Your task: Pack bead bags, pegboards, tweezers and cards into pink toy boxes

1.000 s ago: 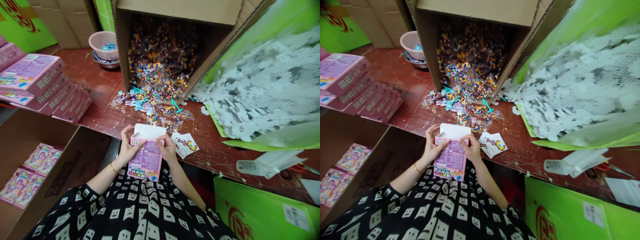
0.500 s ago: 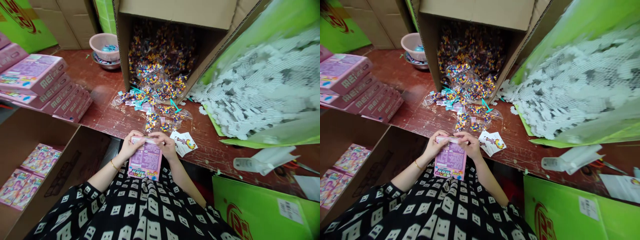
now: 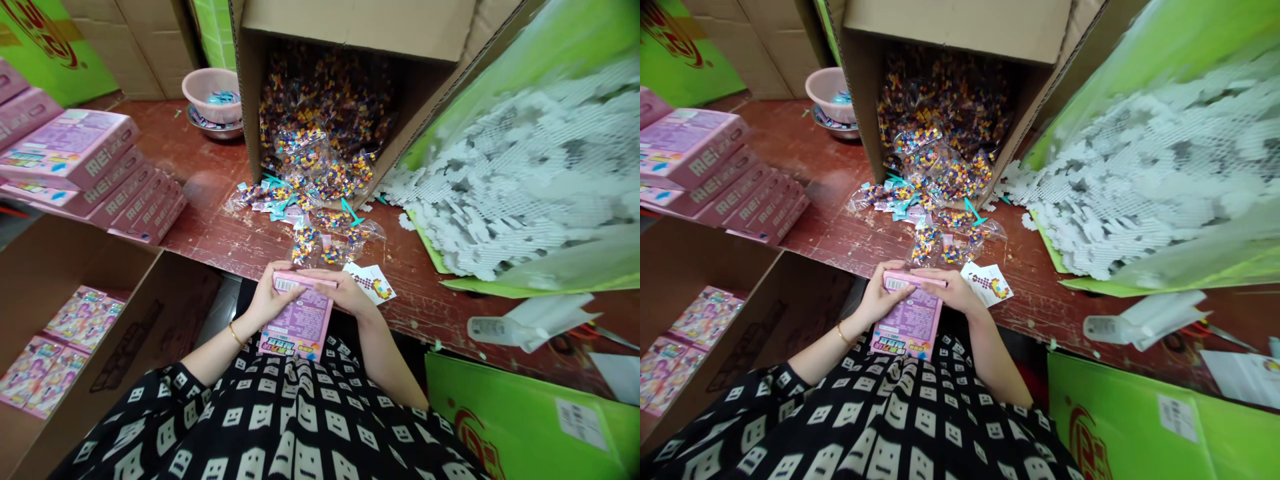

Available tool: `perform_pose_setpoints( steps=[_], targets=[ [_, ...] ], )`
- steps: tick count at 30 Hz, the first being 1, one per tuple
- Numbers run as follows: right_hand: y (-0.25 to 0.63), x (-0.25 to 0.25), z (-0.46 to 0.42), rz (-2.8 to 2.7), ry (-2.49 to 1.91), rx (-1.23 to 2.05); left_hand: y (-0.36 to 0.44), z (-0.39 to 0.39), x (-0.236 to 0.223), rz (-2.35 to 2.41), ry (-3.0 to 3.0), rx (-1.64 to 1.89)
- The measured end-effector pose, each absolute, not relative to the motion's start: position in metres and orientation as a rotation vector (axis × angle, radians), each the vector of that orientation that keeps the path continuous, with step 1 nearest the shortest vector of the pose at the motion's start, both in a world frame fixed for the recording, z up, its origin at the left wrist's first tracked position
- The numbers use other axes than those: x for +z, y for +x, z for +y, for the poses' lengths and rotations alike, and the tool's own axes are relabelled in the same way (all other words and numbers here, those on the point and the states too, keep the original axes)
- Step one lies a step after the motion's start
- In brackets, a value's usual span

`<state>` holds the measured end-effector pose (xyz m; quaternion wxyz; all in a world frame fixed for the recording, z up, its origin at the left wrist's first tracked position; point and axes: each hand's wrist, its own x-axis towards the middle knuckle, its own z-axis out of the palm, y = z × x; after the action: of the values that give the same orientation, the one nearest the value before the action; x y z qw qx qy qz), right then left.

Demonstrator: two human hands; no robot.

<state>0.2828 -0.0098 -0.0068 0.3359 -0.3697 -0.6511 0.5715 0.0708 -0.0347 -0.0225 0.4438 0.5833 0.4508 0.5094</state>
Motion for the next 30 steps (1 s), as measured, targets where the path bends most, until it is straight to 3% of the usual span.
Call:
perform_pose_setpoints(
  steps=[6, 12, 15, 21, 25, 30],
  targets=[
    [0.286, -0.006, -0.009, -1.833, -0.875, 1.294, 0.072, -0.031, -0.037, 1.075, 1.274, 1.218],
    [0.307, -0.024, 0.005, -1.346, -0.989, 1.048, 0.045, -0.03, -0.021, 0.978, 1.237, 1.002],
    [0.31, -0.032, 0.002, -1.254, -0.949, 1.098, -0.013, -0.013, 0.024, 1.147, 1.249, 1.183],
    [0.307, -0.041, -0.01, -1.394, -1.144, 1.128, -0.195, 0.041, 0.178, 1.69, 1.404, 1.684],
    [0.307, -0.05, -0.013, -1.428, -1.187, 1.096, -0.248, 0.064, 0.224, 2.328, 1.544, 1.319],
    [0.31, -0.056, -0.016, -1.453, -1.198, 1.074, -0.212, 0.074, 0.2, 2.665, 2.141, 0.488]
  ],
)
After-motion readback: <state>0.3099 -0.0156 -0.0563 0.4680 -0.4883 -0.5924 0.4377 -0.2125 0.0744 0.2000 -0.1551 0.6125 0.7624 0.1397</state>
